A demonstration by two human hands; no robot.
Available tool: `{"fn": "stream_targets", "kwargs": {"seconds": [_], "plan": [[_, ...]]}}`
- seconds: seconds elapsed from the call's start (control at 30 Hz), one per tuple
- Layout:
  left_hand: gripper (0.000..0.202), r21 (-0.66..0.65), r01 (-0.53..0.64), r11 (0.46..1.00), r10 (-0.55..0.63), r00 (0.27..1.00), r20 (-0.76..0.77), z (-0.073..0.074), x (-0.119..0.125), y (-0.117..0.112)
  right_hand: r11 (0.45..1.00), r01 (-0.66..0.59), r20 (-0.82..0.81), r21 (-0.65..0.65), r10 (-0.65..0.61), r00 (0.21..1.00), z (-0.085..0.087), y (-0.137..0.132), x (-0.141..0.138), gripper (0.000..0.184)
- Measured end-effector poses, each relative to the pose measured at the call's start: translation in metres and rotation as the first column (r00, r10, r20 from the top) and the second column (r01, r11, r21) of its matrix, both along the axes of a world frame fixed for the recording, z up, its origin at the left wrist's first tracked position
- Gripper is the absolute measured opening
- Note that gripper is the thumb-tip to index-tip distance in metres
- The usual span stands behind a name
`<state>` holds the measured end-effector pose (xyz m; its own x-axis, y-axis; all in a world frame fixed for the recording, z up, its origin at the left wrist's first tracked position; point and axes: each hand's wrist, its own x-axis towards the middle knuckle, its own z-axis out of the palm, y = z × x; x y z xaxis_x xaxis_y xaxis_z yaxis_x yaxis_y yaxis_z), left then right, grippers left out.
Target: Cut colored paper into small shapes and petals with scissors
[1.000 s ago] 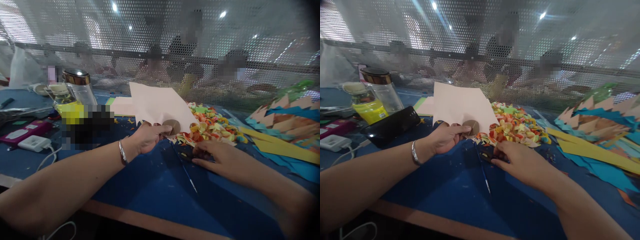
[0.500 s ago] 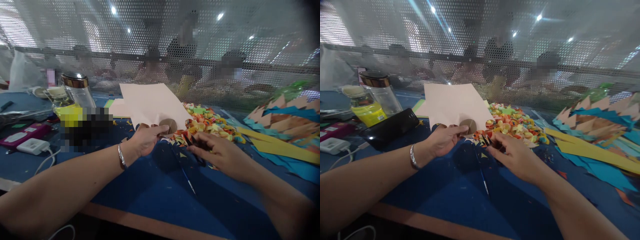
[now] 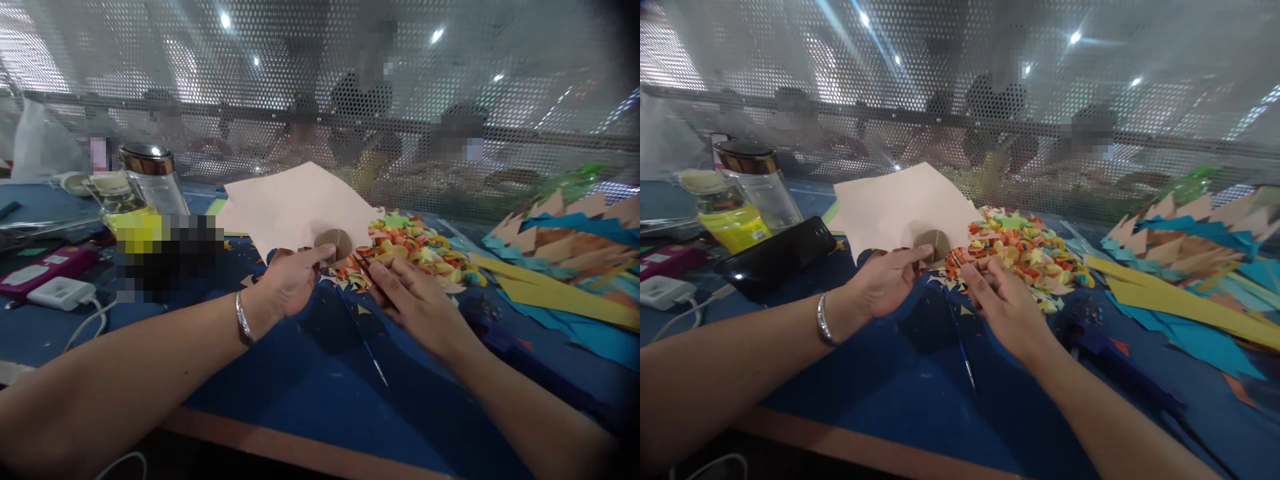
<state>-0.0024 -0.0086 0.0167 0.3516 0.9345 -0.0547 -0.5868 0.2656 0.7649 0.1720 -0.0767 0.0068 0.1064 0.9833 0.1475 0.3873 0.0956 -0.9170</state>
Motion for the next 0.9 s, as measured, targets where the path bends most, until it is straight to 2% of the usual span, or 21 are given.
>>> {"fn": "stream_targets", "kwargs": {"seconds": [0.13,0.33,0.43,0.57,0.67,0.8,0.9], "plan": [[0.02,0.018,-0.016,1.0,0.015,0.998,0.057,0.001,0.005,-0.005,0.997,0.018,-0.196,-0.078,-0.033,0.98,-0.001,-0.001,-0.008,0.057],[0.02,0.035,-0.039,0.999,0.036,0.996,0.087,0.002,0.01,-0.014,0.996,0.026,-0.375,-0.087,-0.057,0.925,0.002,-0.002,-0.015,0.059],[0.023,0.037,-0.047,0.998,0.042,0.993,0.114,0.003,0.011,-0.02,0.997,0.004,-0.418,-0.083,-0.039,0.907,0.003,-0.002,-0.017,0.058],[0.015,0.032,-0.041,0.999,0.037,0.992,0.124,0.003,0.012,-0.025,0.998,-0.008,-0.444,-0.061,-0.02,0.896,0.004,-0.002,-0.019,0.057],[0.018,0.01,-0.031,0.999,0.029,0.991,0.129,0.003,0.012,-0.027,0.999,-0.012,-0.467,-0.048,-0.012,0.884,0.004,-0.002,-0.021,0.058],[0.011,-0.008,-0.021,1.0,0.022,0.991,0.135,0.003,0.013,-0.03,0.998,-0.003,-0.502,-0.056,-0.025,0.864,0.005,-0.002,-0.021,0.06],[0.014,0.001,-0.015,1.0,0.014,0.989,0.15,0.002,0.014,-0.032,0.998,0.004,-0.505,-0.063,-0.035,0.862,0.005,-0.001,-0.021,0.061]]}}
